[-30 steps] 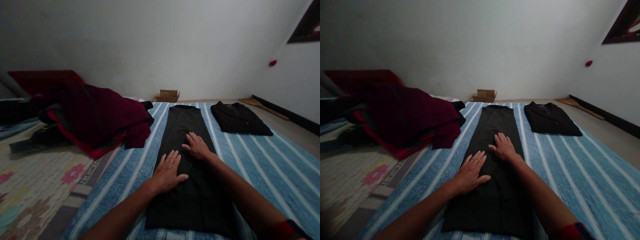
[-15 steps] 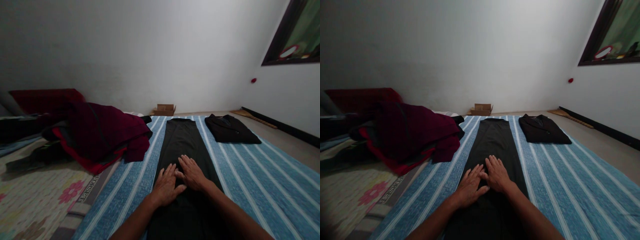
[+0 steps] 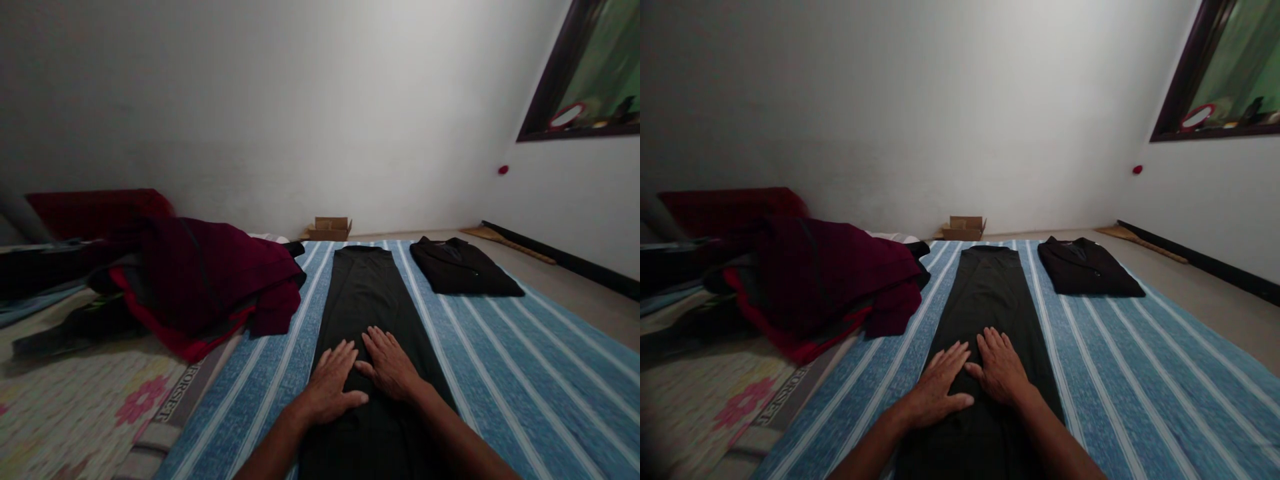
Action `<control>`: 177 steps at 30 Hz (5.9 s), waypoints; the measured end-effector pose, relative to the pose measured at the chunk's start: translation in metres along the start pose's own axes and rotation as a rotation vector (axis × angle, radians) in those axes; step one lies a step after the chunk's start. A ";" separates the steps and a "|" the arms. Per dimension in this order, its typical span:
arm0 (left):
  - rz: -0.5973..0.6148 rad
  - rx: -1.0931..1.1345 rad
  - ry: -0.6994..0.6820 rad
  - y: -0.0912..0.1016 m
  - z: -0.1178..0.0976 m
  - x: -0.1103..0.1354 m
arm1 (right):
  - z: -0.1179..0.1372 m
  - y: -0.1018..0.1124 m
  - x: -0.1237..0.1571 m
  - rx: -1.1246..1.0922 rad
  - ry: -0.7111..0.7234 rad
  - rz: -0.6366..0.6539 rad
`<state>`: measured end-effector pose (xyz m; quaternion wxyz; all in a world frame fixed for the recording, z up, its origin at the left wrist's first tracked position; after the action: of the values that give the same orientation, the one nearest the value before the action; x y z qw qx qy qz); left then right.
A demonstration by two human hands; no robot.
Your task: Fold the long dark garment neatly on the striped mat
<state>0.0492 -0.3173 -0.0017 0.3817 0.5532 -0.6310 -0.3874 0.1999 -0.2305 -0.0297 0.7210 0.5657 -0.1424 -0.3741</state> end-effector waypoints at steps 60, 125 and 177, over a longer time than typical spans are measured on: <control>-0.098 -0.114 -0.110 -0.014 0.007 -0.003 | -0.008 0.003 0.005 -0.050 0.018 -0.169; 0.113 -0.249 -0.265 -0.016 -0.038 0.100 | 0.021 0.012 0.160 0.249 0.268 -0.244; -0.020 -0.128 -0.400 0.008 -0.013 0.097 | -0.013 0.058 0.137 -0.160 0.032 -0.065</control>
<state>0.0489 -0.4137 0.0161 0.2793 0.4463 -0.6628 -0.5324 0.3232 -0.3131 -0.0100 0.7533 0.5167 -0.0819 -0.3985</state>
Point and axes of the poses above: each hand's wrist, its own x-axis away from the middle knuckle, its own y-axis out of the back of the hand, z = x × y, the point moved 1 cm from there along -x, towards the middle knuckle, and after that the axes turned 12 degrees about -z, right-handed, at the moved point
